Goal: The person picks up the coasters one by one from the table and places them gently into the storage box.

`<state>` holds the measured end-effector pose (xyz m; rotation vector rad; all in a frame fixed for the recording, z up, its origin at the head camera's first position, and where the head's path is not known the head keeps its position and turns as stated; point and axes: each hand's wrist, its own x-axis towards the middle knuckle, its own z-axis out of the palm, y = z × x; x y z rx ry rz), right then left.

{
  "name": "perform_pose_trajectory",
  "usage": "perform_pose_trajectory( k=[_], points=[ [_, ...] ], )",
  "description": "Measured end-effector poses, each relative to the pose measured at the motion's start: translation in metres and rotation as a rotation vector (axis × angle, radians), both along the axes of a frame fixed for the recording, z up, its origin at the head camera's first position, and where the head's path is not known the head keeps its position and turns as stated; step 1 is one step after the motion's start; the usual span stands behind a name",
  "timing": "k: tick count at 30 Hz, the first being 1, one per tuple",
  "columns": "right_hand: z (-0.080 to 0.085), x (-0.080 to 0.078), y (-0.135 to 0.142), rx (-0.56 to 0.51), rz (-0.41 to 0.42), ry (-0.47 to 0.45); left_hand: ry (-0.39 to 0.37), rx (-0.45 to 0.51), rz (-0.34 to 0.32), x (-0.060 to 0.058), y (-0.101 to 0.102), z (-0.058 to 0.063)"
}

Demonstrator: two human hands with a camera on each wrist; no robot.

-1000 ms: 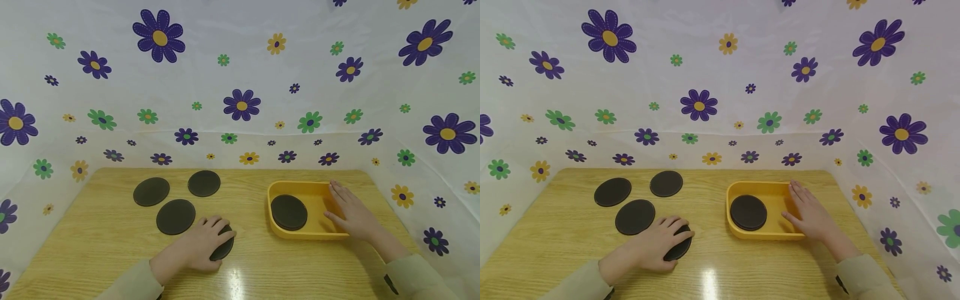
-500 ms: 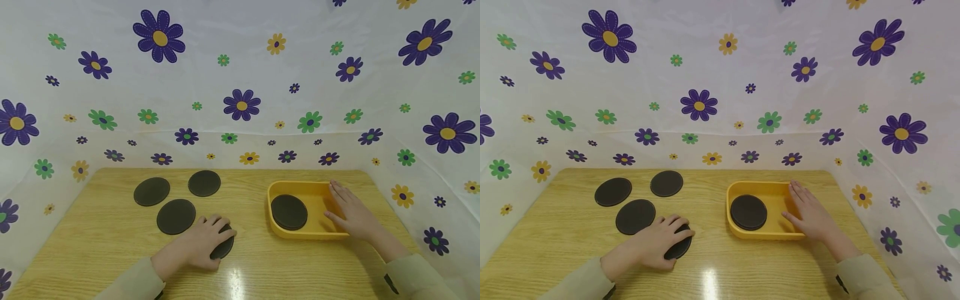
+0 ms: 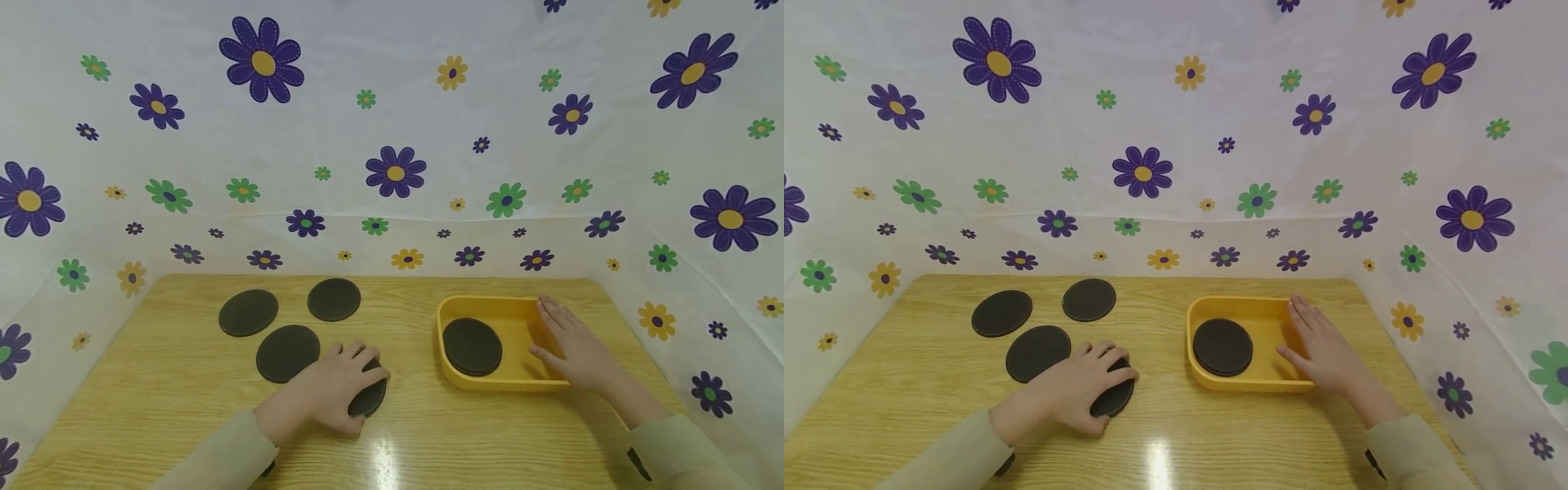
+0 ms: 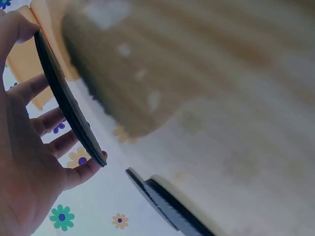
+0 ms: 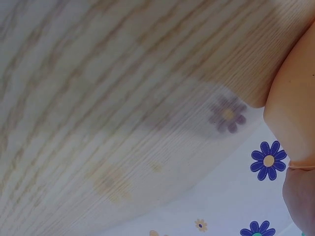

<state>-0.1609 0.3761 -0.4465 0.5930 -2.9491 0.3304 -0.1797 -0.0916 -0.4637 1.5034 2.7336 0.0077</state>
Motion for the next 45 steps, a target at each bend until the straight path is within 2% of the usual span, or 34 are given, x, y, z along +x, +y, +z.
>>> perform_pose_trajectory(
  k=[6, 15, 20, 27, 30, 35, 45],
  points=[
    [0.002, 0.000, -0.001, 0.000, -0.006, -0.003, 0.032, 0.003, -0.014, -0.011, 0.014, 0.011],
    [0.002, 0.000, -0.002, -0.001, -0.004, -0.007, 0.046, -0.001, -0.037, -0.022, 0.040, 0.038],
    [0.003, -0.001, -0.002, 0.000, -0.017, -0.030, 0.095, -0.005, -0.050, -0.030, 0.057, 0.049],
    [0.003, -0.001, -0.002, -0.001, -0.031, -0.055, 0.107, 0.018, -0.063, -0.037, 0.083, 0.063],
    [0.002, -0.001, -0.001, 0.000, -0.028, -0.043, 0.127, 0.023, -0.074, -0.040, 0.095, 0.066],
    [0.000, -0.002, 0.000, 0.004, -0.022, -0.018, 0.115, 0.048, -0.086, -0.044, 0.115, 0.069],
    [0.000, -0.001, 0.000, -0.009, -0.025, -0.028, 0.110, 0.025, -0.100, -0.049, 0.156, 0.065]
  ],
)
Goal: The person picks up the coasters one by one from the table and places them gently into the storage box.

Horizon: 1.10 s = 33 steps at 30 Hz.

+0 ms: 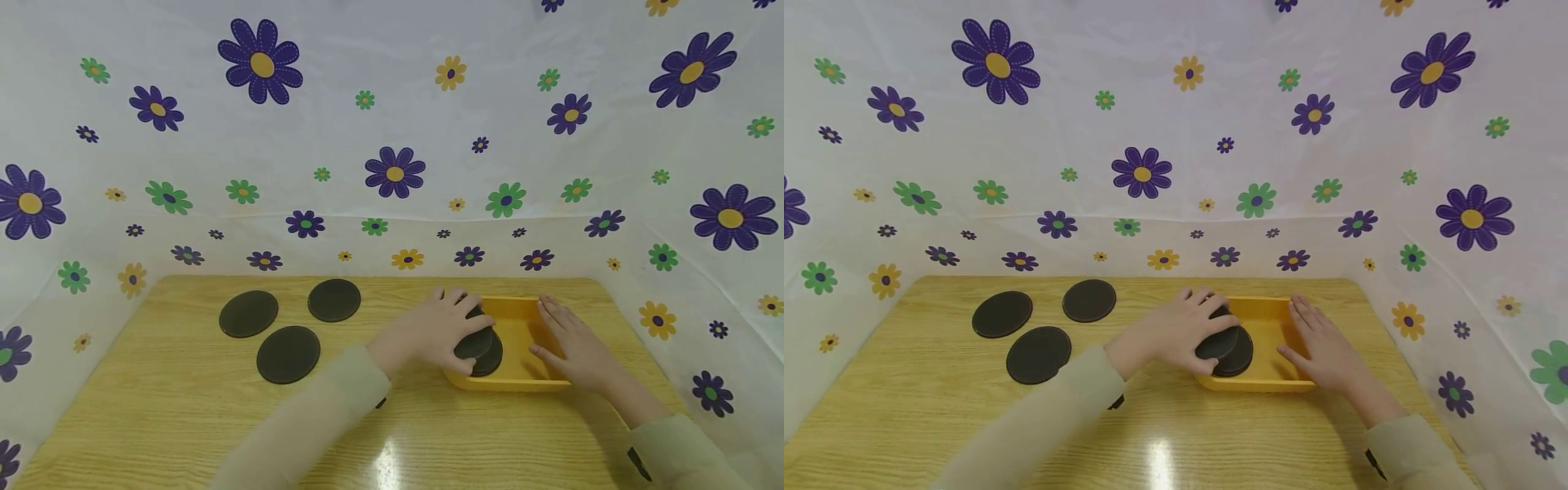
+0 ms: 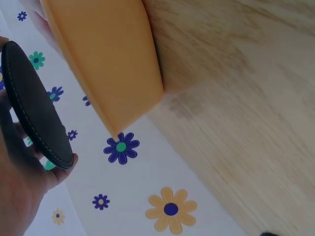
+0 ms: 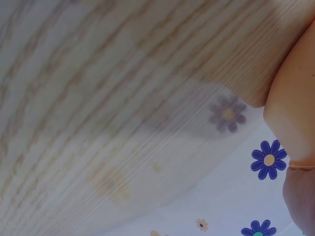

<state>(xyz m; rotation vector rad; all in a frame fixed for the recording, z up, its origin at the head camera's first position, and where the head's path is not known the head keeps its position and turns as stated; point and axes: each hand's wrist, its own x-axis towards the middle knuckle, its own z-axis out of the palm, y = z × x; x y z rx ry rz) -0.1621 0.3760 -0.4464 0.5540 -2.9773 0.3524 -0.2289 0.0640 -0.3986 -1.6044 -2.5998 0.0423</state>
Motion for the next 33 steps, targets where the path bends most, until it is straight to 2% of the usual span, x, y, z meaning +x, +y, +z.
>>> perform_pose_trajectory(
  k=[14, 21, 25, 33],
  points=[
    [-0.002, 0.000, 0.002, -0.018, 0.002, 0.012, 0.023, -0.038, 0.033, -0.004, 0.035, -0.022],
    [-0.004, -0.001, 0.003, -0.015, 0.013, 0.023, 0.005, -0.071, 0.042, -0.003, 0.044, -0.030],
    [-0.003, -0.001, 0.002, -0.018, 0.023, 0.034, -0.007, -0.087, 0.064, -0.001, 0.047, -0.031],
    [-0.001, -0.001, 0.001, -0.018, 0.018, 0.021, 0.002, -0.165, 0.086, -0.001, 0.050, -0.036]
  ],
)
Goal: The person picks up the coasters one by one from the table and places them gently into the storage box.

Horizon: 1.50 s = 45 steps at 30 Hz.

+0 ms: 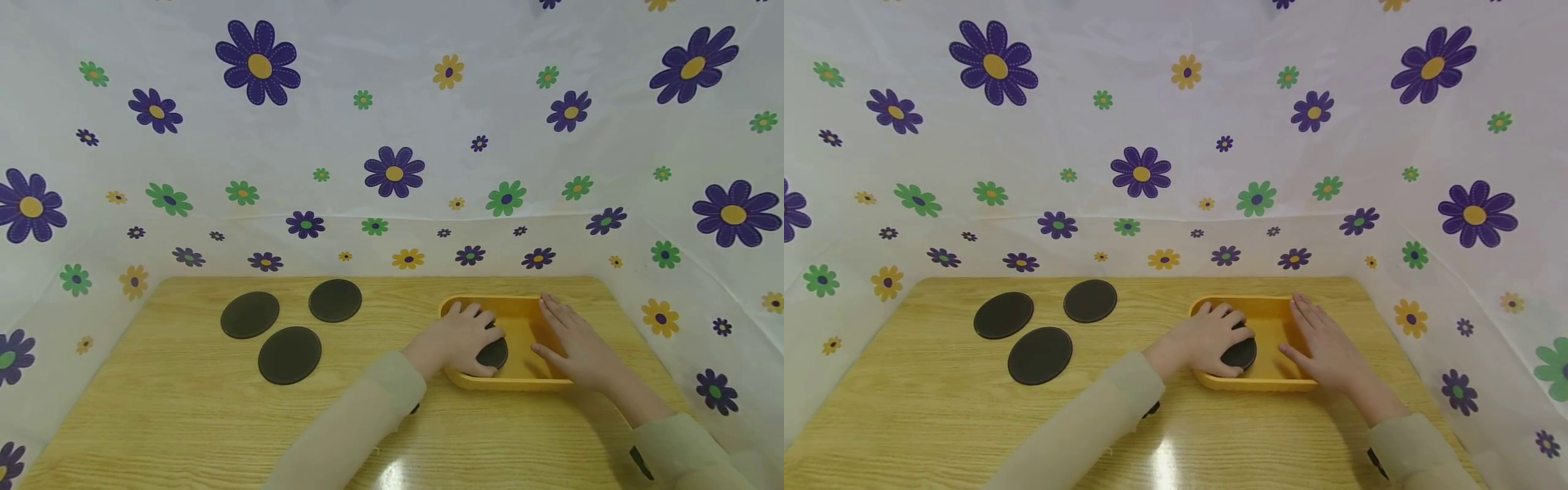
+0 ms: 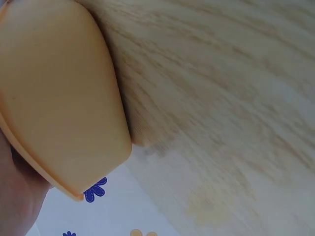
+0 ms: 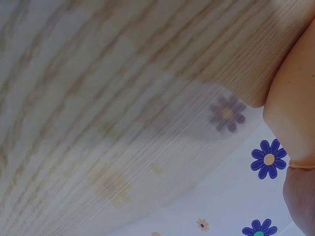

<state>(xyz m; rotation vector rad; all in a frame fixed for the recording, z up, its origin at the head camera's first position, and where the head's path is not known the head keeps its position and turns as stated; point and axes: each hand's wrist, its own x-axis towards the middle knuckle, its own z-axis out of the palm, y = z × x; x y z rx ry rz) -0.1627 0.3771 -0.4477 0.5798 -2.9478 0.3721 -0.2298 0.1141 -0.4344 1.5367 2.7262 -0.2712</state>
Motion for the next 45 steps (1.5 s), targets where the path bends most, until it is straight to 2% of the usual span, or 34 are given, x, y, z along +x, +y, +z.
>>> perform_pose_trajectory(
  k=[3, 8, 14, 22, 29, 39, 45],
  points=[
    [0.000, 0.000, 0.000, 0.004, -0.007, -0.012, 0.003, -0.021, 0.006, 0.000, 0.002, -0.002],
    [-0.003, 0.000, 0.002, 0.009, 0.002, 0.017, -0.016, -0.052, 0.026, 0.000, 0.004, -0.004],
    [-0.005, 0.001, 0.002, 0.007, -0.001, 0.020, -0.034, -0.052, 0.032, 0.000, 0.005, -0.006],
    [-0.004, 0.000, 0.002, 0.013, -0.007, 0.008, 0.019, -0.028, 0.001, 0.001, -0.001, -0.004],
    [-0.003, 0.000, 0.001, 0.012, -0.011, 0.000, 0.069, 0.018, -0.029, 0.004, -0.011, 0.000],
    [-0.001, 0.000, 0.000, 0.016, -0.009, -0.001, 0.039, 0.099, -0.028, 0.003, -0.035, 0.004],
    [-0.001, 0.000, 0.001, 0.011, -0.015, -0.021, 0.077, 0.134, -0.028, 0.005, -0.055, 0.008]
  ],
)
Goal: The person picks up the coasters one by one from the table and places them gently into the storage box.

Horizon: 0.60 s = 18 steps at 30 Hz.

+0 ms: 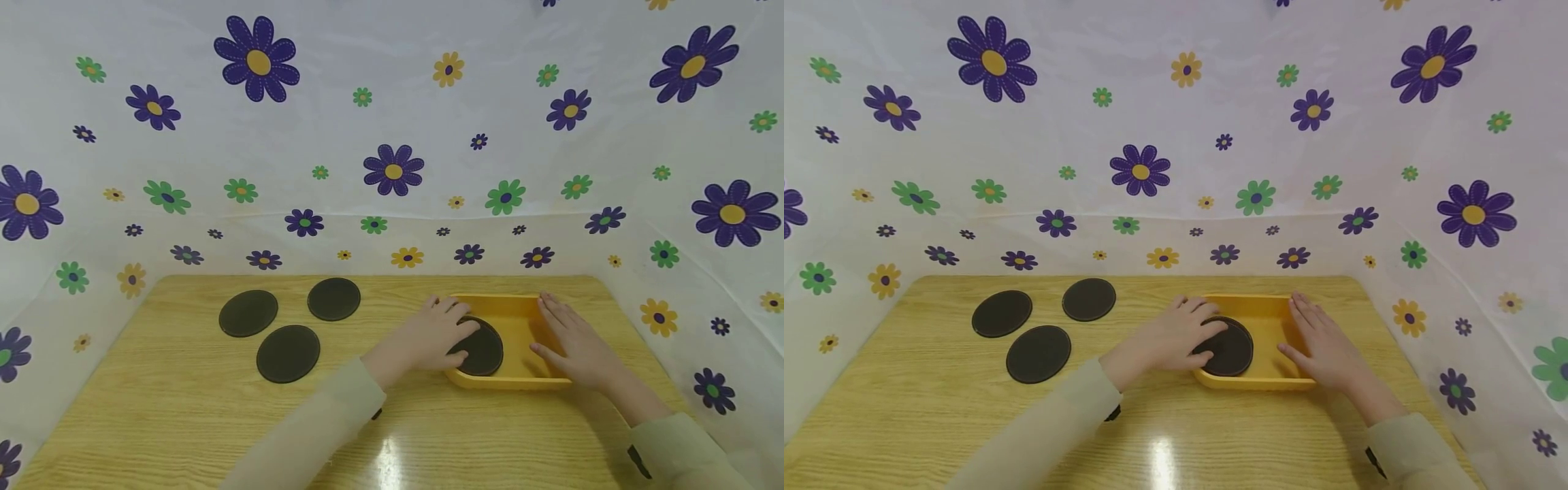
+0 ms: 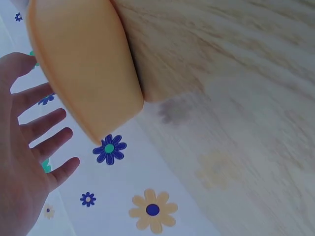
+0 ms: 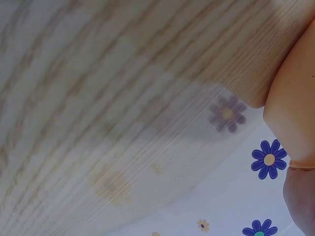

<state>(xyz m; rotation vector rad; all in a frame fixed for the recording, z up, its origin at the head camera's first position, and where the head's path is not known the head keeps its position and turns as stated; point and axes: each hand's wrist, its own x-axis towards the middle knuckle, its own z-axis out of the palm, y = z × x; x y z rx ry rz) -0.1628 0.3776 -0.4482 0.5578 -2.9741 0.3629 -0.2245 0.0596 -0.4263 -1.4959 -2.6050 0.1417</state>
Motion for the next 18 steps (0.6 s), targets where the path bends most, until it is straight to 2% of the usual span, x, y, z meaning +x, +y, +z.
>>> perform_pose_trajectory(
  k=[7, 12, 18],
  points=[
    [0.000, 0.001, 0.000, 0.000, 0.006, 0.014, 0.054, 0.009, 0.040, 0.009, -0.026, 0.003],
    [0.000, 0.001, 0.001, 0.003, 0.010, 0.023, 0.015, 0.019, 0.078, 0.014, -0.047, 0.002],
    [0.001, 0.000, 0.000, 0.007, 0.000, 0.007, -0.021, 0.080, 0.095, 0.020, -0.077, -0.003]
  ],
)
